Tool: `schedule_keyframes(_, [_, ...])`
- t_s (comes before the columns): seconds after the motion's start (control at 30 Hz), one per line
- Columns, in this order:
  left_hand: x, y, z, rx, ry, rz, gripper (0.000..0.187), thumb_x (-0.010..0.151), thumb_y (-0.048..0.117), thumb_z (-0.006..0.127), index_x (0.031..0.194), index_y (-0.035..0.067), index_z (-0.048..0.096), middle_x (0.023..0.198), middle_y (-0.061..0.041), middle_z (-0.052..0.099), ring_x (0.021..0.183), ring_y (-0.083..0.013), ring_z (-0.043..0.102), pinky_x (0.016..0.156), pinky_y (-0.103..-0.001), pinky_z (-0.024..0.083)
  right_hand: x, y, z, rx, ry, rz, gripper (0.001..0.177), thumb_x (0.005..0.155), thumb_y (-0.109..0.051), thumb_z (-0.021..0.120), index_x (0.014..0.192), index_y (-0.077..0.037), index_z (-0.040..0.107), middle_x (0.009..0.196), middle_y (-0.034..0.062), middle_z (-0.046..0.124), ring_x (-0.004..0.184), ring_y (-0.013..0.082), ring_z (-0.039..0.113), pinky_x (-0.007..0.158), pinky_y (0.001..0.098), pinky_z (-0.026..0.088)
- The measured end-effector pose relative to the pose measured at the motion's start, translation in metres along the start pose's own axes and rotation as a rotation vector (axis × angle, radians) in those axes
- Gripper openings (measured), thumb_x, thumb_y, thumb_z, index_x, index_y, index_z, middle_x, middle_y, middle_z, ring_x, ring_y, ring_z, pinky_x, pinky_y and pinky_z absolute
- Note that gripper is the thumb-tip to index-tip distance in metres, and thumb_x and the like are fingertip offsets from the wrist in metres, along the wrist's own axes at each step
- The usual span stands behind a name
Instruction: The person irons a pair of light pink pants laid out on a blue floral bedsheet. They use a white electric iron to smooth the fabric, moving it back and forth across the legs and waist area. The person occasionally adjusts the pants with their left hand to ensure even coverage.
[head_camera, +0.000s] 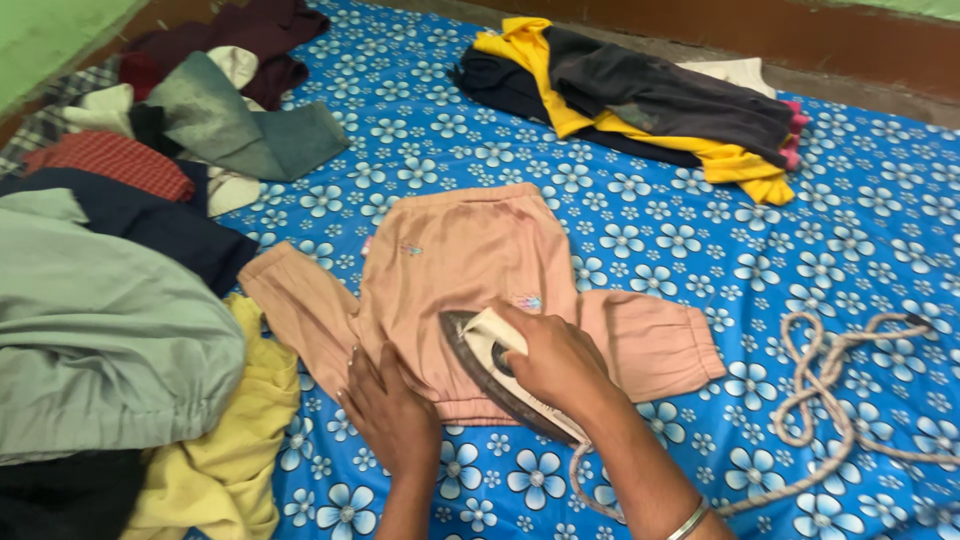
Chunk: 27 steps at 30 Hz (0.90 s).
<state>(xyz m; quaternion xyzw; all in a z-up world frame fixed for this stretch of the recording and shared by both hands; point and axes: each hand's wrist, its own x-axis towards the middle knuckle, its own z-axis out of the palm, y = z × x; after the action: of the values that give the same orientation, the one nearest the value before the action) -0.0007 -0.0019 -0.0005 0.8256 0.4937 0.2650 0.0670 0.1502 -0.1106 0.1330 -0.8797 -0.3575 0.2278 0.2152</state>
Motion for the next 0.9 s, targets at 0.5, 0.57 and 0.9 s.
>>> schedule_keyframes(0.5, [-0.003, -0.009, 0.015, -0.007, 0.04, 0.009, 0.05, 0.091, 0.008, 0.055, 0.141, 0.01, 0.056, 0.152, -0.016, 0.051, 0.148, -0.0331, 0.042, 0.122, -0.058, 0.026, 0.006, 0.013, -0.01, 0.055, 0.095, 0.043, 0.071, 0.076, -0.01, 0.067, 0.144, -0.028, 0.057, 0.109, 0.0189, 0.074, 0.104, 0.0378, 0.07, 0.091, 0.0473, 0.054])
schedule_keyframes(0.57, [-0.004, -0.008, 0.016, -0.037, 0.048, 0.003, 0.054, 0.092, 0.008, 0.054, 0.146, 0.009, 0.052, 0.154, -0.016, 0.05, 0.149, -0.0337, 0.041, 0.122, -0.06, 0.026, 0.003, 0.017, -0.017, 0.076, 0.027, 0.031, 0.071, 0.073, -0.009, 0.068, 0.141, -0.029, 0.059, 0.109, 0.0157, 0.075, 0.103, 0.0343, 0.071, 0.09, 0.0456, 0.055])
schedule_keyframes(0.9, [0.012, 0.042, 0.021, -0.062, -0.116, 0.104, 0.076, 0.078, 0.011, 0.059, 0.151, 0.004, 0.043, 0.159, -0.028, 0.035, 0.151, -0.0468, 0.022, 0.119, -0.068, 0.009, 0.013, 0.022, -0.005, -0.018, 0.24, -0.052, 0.069, 0.082, -0.013, 0.067, 0.149, -0.023, 0.052, 0.115, 0.0154, 0.072, 0.104, 0.0349, 0.069, 0.086, 0.0471, 0.055])
